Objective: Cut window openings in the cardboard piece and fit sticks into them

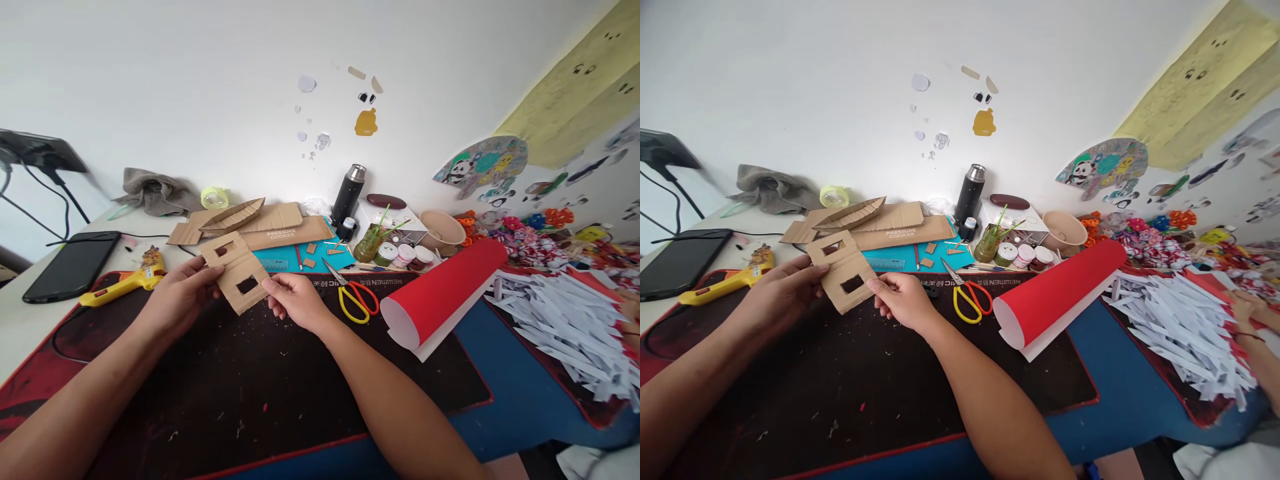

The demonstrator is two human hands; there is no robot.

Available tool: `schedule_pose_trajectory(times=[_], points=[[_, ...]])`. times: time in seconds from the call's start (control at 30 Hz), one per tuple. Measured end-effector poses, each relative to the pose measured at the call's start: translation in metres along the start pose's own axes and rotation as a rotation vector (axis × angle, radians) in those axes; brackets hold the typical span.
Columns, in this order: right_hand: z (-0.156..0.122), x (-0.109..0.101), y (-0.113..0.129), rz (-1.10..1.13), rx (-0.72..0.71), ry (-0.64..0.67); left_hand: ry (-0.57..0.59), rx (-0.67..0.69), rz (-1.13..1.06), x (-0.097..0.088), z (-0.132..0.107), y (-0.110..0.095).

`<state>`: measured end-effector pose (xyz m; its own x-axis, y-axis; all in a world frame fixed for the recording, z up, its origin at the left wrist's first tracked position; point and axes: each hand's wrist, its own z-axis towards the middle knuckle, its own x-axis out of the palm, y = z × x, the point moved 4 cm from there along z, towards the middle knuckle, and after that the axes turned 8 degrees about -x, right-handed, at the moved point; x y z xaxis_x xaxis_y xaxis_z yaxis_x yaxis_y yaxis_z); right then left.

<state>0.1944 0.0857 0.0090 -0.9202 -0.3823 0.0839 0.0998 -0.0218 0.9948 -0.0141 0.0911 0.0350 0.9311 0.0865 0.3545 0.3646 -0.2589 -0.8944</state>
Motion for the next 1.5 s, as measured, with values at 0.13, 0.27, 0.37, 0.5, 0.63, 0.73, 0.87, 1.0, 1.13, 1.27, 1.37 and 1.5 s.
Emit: schedule_pose_trajectory(times=[0.13,0.27,0.37,0.5,0.63,0.73,0.87,1.0,1.13,1.27,1.37,1.5], points=[[-0.001,-0.007,0.009,-0.120,-0.122,-0.129,-0.087,0.050,-0.038,-0.010,0.000,-0.010],[0.001,-0.023,0.012,-0.184,-0.161,-0.301,-0.034,0.009,0.114,-0.010,-0.002,-0.011],[0.006,-0.035,0.016,-0.423,-0.144,-0.278,0.079,-0.062,0.285,0.000,-0.007,0.000],[0.014,-0.054,0.030,-0.993,-0.042,-0.172,0.129,-0.069,0.481,0.005,-0.013,0.018],[0.024,-0.080,0.048,-1.217,0.025,-0.173,0.027,0.075,0.759,0.000,-0.014,0.021],[0.032,-0.100,0.054,-1.363,0.097,-0.184,0.004,0.124,0.856,-0.003,-0.011,0.021],[0.041,-0.124,0.056,-1.518,0.205,-0.185,0.031,0.129,0.994,-0.007,-0.007,0.025],[0.050,-0.138,0.056,-1.626,0.285,-0.176,0.044,0.151,1.109,-0.009,-0.005,0.031],[0.060,-0.143,0.053,-1.694,0.327,-0.136,0.059,0.131,1.198,-0.008,-0.004,0.033],[0.069,-0.144,0.047,-1.740,0.351,-0.094,0.072,0.114,1.216,-0.006,-0.006,0.031],[0.073,-0.145,0.044,-1.764,0.370,-0.052,0.071,0.117,1.221,-0.005,-0.007,0.028],[0.077,-0.145,0.039,-1.796,0.380,-0.003,0.058,0.118,1.197,-0.004,-0.008,0.026]])
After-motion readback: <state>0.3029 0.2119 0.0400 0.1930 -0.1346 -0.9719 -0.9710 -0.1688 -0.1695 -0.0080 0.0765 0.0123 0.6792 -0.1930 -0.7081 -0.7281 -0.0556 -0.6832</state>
